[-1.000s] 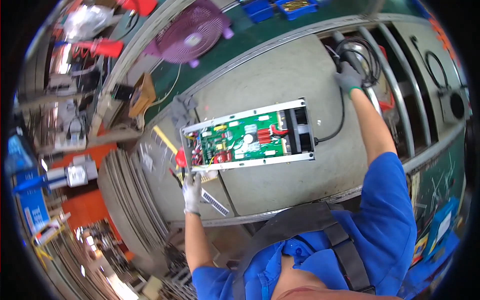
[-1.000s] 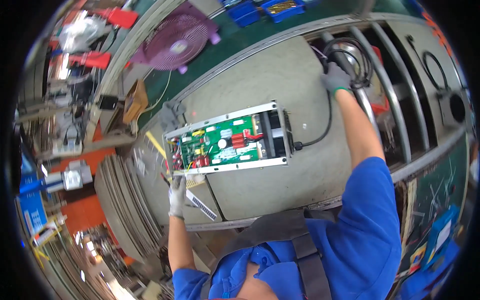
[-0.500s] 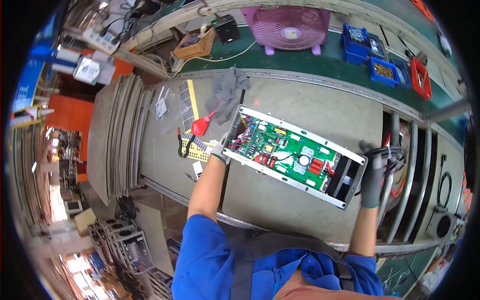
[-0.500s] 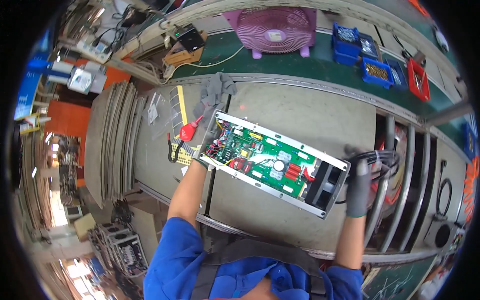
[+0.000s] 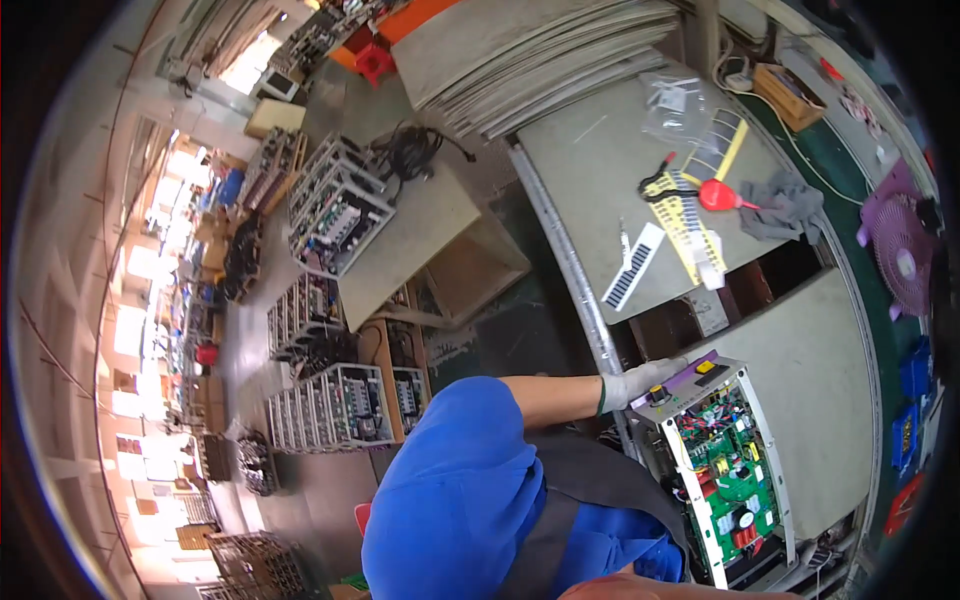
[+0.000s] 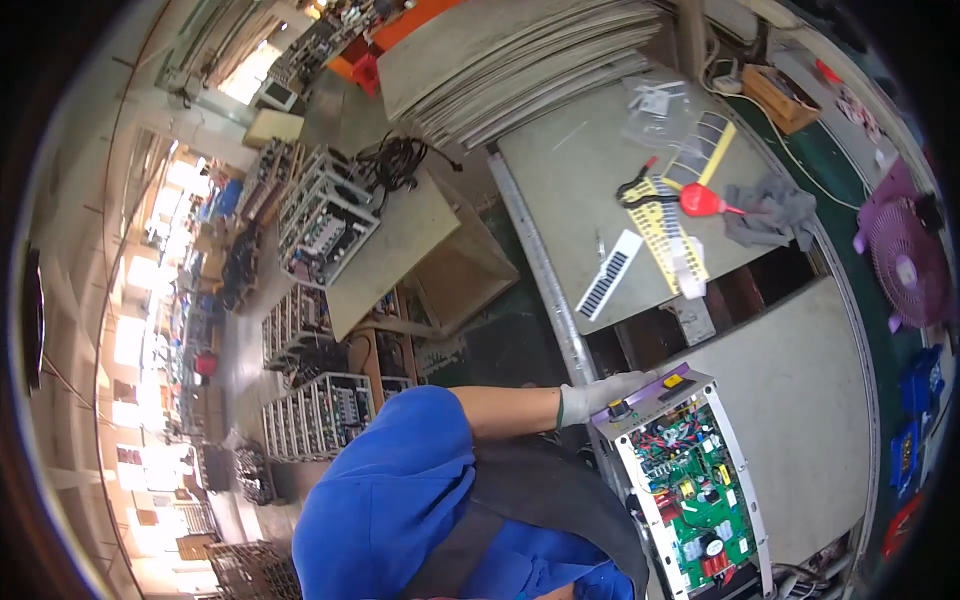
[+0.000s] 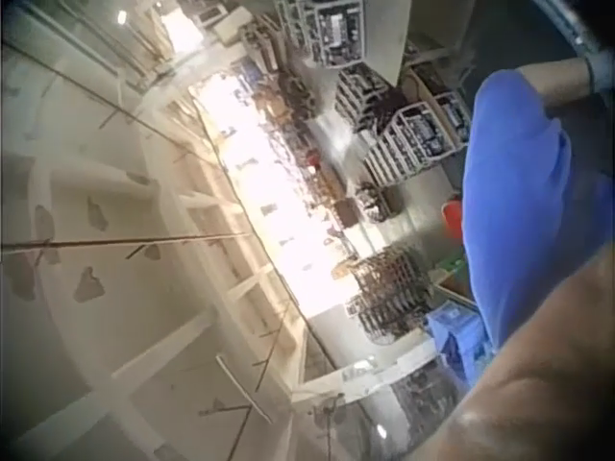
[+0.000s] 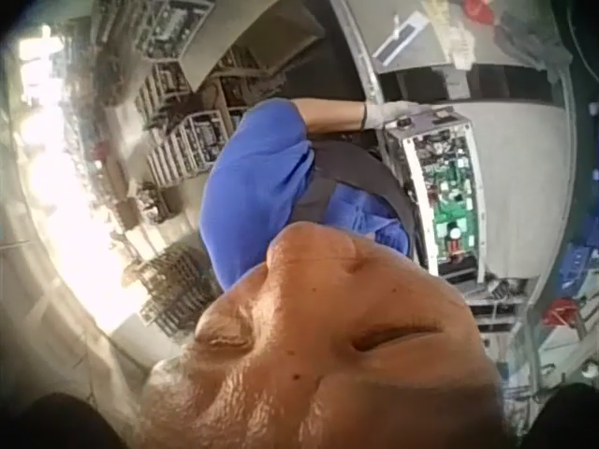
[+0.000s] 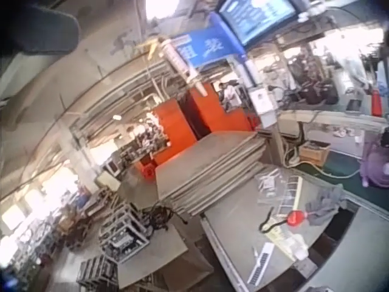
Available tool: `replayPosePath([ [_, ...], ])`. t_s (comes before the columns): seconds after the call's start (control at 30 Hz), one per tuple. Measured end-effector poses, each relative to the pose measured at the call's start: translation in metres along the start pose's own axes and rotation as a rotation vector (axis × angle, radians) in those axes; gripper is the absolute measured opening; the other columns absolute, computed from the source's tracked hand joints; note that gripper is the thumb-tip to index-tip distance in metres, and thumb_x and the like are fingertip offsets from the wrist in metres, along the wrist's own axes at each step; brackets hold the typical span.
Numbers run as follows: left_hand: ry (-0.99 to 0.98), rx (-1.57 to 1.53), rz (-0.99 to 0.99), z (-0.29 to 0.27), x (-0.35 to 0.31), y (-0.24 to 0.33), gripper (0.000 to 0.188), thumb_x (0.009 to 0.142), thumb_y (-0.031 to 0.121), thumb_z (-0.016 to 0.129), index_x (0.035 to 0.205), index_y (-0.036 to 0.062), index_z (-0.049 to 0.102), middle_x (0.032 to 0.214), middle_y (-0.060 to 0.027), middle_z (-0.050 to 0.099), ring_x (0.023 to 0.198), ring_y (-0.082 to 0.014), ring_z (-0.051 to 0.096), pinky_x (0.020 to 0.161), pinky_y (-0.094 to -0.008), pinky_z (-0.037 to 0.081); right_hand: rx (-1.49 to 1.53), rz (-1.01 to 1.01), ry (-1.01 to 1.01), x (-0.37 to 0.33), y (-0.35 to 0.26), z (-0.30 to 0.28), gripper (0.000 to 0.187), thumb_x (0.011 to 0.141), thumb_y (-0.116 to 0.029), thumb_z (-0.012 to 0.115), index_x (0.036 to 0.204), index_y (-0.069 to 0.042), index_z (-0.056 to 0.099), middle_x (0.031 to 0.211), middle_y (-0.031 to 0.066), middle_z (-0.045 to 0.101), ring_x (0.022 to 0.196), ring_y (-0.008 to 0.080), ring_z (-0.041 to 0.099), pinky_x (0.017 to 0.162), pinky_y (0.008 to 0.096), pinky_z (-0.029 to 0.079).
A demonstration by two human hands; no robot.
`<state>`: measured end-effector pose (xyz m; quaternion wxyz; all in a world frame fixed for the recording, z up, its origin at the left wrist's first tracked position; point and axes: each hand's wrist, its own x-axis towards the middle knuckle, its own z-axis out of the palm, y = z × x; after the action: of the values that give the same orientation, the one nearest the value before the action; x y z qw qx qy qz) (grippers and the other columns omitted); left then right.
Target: Assembling and inspecting internal components of an electrical inverter or panel.
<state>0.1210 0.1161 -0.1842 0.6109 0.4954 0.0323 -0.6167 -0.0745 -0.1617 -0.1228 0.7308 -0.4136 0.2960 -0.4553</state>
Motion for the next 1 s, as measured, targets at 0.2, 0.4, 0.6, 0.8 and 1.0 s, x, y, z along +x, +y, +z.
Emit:
replayPosePath([
  [0.2,-0.3,-0.455,-0.002,-0.173,-0.034,-0.036,0.047,0.104,0.047,0.044,0.122,0.0067,0.061,0.102,-0.0089,0.069,0.082,-0.0162,0.069,0.066,-0.0287,0.059,-0.155,-0.076,-0.15,-0.102,-0.004,0.135,0.038,0.097,-0.026,0.058,0.129,-0.005,0.055,0.111,0.0118,0.062,0.096,0.0193,0.063,0.085,0.0347,0.053],
  [0.4,-0.382,-0.712,0.526,-0.318,-0.364,0.042,0.053,0.101,0.048,0.051,0.127,0.0019,0.059,0.116,-0.0177,0.069,0.102,-0.0312,0.07,0.091,-0.0455,0.058,-0.285,-0.156,-0.316,-0.243,-0.021,0.279,0.037,0.095,-0.025,0.06,0.124,-0.002,0.056,0.107,0.0117,0.064,0.093,0.0187,0.064,0.082,0.0333,0.052],
  [0.6,-0.125,-0.858,0.958,-0.475,-0.464,-0.009,0.052,0.104,0.045,0.046,0.136,0.004,0.053,0.126,-0.0145,0.064,0.113,-0.0276,0.065,0.102,-0.0457,0.052,-0.289,-0.101,-0.543,-0.329,0.102,0.561,0.024,0.09,-0.02,0.071,0.107,-0.01,0.058,0.079,0.0034,0.058,0.069,0.0145,0.06,0.064,0.0292,0.05],
  [0.8,0.325,-0.979,1.185,-0.574,-0.513,-0.024,0.048,0.102,0.047,0.05,0.13,0.0087,0.06,0.118,-0.0104,0.069,0.103,-0.0248,0.068,0.09,-0.0412,0.057,-0.189,0.078,-1.135,-0.352,0.291,0.731,0.016,0.098,-0.022,0.055,0.096,-0.007,0.06,0.078,0.0029,0.057,0.069,0.0132,0.058,0.06,0.0282,0.047],
  [1.0,0.566,-0.991,1.138,-0.744,-0.519,-0.028,0.046,0.099,0.045,0.053,0.13,0.0124,0.061,0.123,-0.0084,0.068,0.107,-0.028,0.066,0.094,-0.0462,0.055,-0.048,0.281,-1.17,-0.373,0.47,0.853,0.016,0.099,-0.022,0.062,0.109,-0.01,0.06,0.082,-0.0004,0.059,0.077,0.0089,0.057,0.071,0.0247,0.048],
])
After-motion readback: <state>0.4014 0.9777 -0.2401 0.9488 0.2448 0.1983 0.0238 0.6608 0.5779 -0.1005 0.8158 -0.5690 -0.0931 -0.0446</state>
